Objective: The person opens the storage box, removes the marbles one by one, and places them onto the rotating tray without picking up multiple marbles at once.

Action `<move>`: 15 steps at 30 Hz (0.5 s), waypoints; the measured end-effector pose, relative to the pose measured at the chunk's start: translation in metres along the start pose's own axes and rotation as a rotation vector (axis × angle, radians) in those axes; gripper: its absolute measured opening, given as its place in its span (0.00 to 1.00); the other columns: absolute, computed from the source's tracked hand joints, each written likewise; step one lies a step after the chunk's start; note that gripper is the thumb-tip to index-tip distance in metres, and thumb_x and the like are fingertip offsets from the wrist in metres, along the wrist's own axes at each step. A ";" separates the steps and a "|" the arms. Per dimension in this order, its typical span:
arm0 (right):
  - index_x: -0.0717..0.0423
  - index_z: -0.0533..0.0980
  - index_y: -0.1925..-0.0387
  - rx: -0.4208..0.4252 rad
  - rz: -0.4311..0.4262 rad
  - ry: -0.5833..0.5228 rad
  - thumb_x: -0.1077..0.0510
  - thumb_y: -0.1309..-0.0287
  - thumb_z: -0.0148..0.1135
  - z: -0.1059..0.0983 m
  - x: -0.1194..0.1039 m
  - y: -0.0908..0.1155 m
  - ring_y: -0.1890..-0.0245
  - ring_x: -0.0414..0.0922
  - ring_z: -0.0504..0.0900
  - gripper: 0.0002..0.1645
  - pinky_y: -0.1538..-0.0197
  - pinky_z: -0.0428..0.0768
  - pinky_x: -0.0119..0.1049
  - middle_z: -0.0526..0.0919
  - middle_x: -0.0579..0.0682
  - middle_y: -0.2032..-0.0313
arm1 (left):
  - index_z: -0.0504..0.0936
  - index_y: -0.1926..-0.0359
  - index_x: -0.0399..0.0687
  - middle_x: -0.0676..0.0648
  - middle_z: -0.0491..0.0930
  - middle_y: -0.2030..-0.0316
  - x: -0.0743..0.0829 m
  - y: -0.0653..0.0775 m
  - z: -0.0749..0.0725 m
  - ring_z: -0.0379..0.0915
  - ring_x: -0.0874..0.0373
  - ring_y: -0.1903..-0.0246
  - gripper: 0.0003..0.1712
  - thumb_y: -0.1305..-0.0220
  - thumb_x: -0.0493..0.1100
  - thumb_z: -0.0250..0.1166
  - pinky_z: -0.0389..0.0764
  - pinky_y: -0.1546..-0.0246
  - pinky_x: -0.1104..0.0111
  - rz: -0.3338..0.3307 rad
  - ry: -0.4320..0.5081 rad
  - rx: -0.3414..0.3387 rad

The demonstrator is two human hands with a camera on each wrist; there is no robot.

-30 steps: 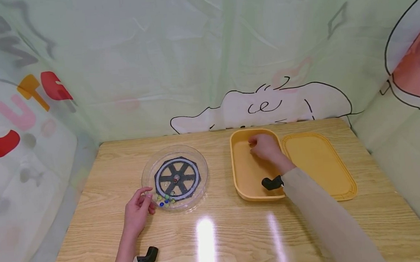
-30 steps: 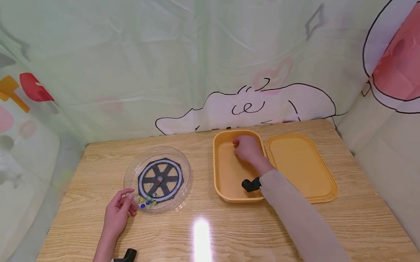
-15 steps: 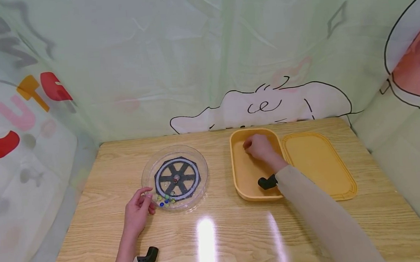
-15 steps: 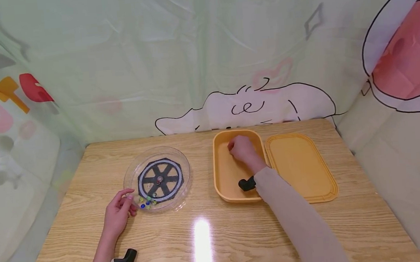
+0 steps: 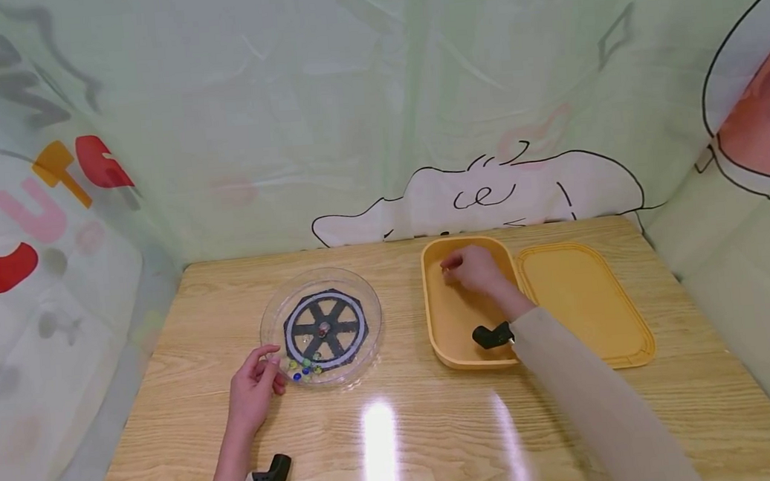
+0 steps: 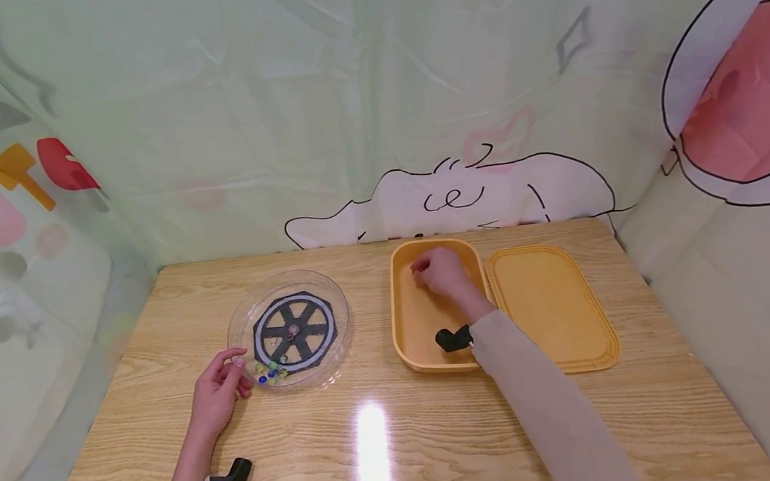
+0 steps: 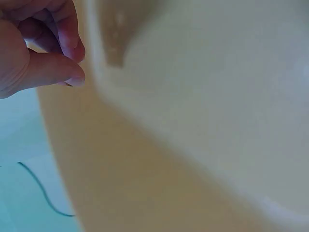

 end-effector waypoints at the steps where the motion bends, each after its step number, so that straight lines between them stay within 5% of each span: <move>1: 0.61 0.84 0.54 -0.001 -0.003 -0.010 0.62 0.38 0.66 -0.001 -0.001 0.001 0.60 0.51 0.79 0.12 0.52 0.78 0.43 0.85 0.56 0.58 | 0.77 0.43 0.38 0.38 0.79 0.75 0.000 0.000 0.000 0.77 0.52 0.80 0.14 0.25 0.38 0.56 0.81 0.73 0.69 -0.003 -0.001 -0.002; 15: 0.60 0.84 0.54 0.051 -0.095 -0.208 0.60 0.39 0.70 -0.011 -0.055 0.028 0.58 0.48 0.83 0.13 0.54 0.81 0.42 0.86 0.53 0.59 | 0.77 0.43 0.39 0.37 0.79 0.74 -0.001 0.001 0.000 0.78 0.48 0.79 0.14 0.24 0.38 0.55 0.82 0.73 0.67 0.004 -0.026 -0.001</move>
Point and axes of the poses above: each hand's wrist, its own y-axis away from the middle knuckle, its own z-axis out of the palm, x = y × z, the point moved 10 cm from there along -y, towards the middle knuckle
